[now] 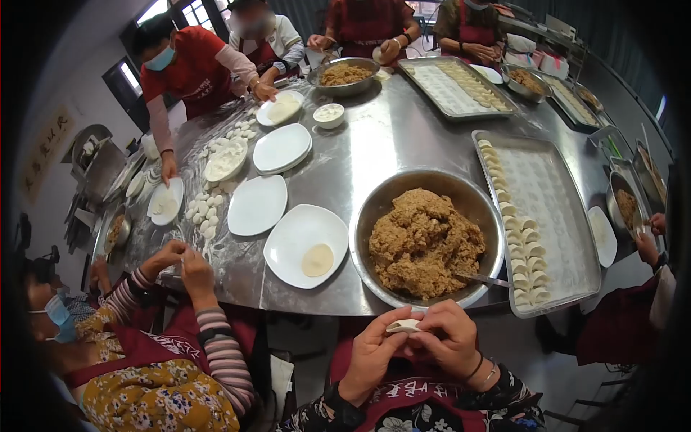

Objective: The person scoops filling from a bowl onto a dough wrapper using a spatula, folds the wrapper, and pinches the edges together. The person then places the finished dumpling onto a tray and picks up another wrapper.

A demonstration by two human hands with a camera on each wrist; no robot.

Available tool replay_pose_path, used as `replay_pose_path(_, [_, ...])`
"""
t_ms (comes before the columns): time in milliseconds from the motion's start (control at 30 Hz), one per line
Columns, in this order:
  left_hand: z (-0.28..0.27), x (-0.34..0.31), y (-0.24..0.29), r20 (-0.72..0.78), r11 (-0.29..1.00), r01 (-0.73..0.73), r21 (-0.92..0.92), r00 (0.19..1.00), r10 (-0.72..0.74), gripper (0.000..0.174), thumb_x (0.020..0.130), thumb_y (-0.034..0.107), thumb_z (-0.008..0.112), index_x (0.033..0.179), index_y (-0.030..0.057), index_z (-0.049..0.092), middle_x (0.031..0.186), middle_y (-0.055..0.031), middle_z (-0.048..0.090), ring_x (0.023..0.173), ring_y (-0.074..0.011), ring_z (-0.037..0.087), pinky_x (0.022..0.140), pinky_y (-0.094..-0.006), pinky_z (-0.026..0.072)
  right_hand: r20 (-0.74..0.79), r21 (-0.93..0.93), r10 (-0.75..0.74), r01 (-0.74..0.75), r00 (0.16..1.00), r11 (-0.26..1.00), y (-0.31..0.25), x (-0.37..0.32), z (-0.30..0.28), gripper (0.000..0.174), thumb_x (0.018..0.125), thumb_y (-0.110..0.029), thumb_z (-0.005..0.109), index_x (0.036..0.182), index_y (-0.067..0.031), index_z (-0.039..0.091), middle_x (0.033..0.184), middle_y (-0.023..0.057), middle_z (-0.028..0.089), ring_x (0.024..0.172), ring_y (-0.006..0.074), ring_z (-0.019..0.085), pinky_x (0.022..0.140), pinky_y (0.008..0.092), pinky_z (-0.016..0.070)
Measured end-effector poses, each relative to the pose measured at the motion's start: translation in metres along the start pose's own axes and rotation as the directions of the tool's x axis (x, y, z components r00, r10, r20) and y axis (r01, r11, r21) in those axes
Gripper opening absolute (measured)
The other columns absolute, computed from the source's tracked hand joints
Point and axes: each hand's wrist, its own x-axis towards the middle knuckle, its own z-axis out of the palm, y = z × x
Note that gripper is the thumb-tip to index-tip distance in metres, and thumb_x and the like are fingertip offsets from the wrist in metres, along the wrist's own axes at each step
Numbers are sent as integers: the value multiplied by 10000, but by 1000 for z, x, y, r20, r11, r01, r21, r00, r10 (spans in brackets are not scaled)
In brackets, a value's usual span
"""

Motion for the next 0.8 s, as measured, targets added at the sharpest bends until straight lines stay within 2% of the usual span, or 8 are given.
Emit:
replay_pose_path(33, [1,-2,0,-1,1000,10,-2,1000,-10,375,896,-17,497,1267,14,456,1151,-106,574,878,-109,591,717,-220,522,23,-44,-66,67,998,997,1,0,-1,130,707,-9,714,812,-18,636,849,116,577,656,182,597,562,250,478])
replay_pose_path(100, [2,-2,4,24,990,-22,140,1000,19,305,887,-33,506,1192,-25,512,1086,-121,595,865,-128,602,740,-233,511,45,-60,-74,76,996,995,7,-5,0,138,704,-9,714,816,-20,635,851,119,577,658,185,598,565,252,478])
replay_pose_path(267, [1,-3,1,86,973,-64,222,995,46,289,881,-32,519,1170,-22,533,1027,-83,613,852,-112,609,777,-225,499,66,-58,-60,64,996,996,3,-4,-3,167,692,-10,717,834,-27,632,850,118,571,671,192,591,570,255,474])
replay_pose_path(367, [0,-1,0,104,961,-88,261,993,62,331,877,-45,515,1207,-17,501,1072,-93,593,941,-128,595,810,-234,494,23,-31,-37,37,999,999,3,-1,-2,171,691,-6,716,838,-30,632,840,107,567,673,177,579,565,254,464])
replay_pose_path(433, [2,0,-4,72,939,-200,280,980,187,395,876,-36,523,1265,6,465,1157,-88,567,1022,-117,550,839,-233,474,32,-7,73,-72,997,997,-1,1,-2,166,701,-1,708,845,-31,632,833,98,562,660,166,566,556,249,452])
replay_pose_path(567, [9,-1,0,48,977,-179,118,983,175,439,868,-55,520,1294,8,431,1203,-105,545,1076,-144,531,885,-254,458,57,-28,15,-13,998,1000,0,-3,-2,149,712,-1,702,840,-31,632,829,93,566,670,162,565,566,249,447])
replay_pose_path(633, [10,2,2,-3,984,-177,32,984,178,407,887,-38,500,1288,4,441,1206,-116,549,1076,-157,537,892,-255,458,15,14,4,-4,1000,1000,0,-2,-1,144,715,-9,705,839,-30,633,819,92,567,680,168,570,577,256,454])
replay_pose_path(800, [8,2,2,14,981,-138,137,990,138,357,914,2,480,1270,-5,460,1192,-113,564,1037,-149,555,878,-252,466,-38,0,12,-12,999,1000,1,0,4,141,714,-13,712,832,-28,635,816,93,571,689,170,578,580,265,462])
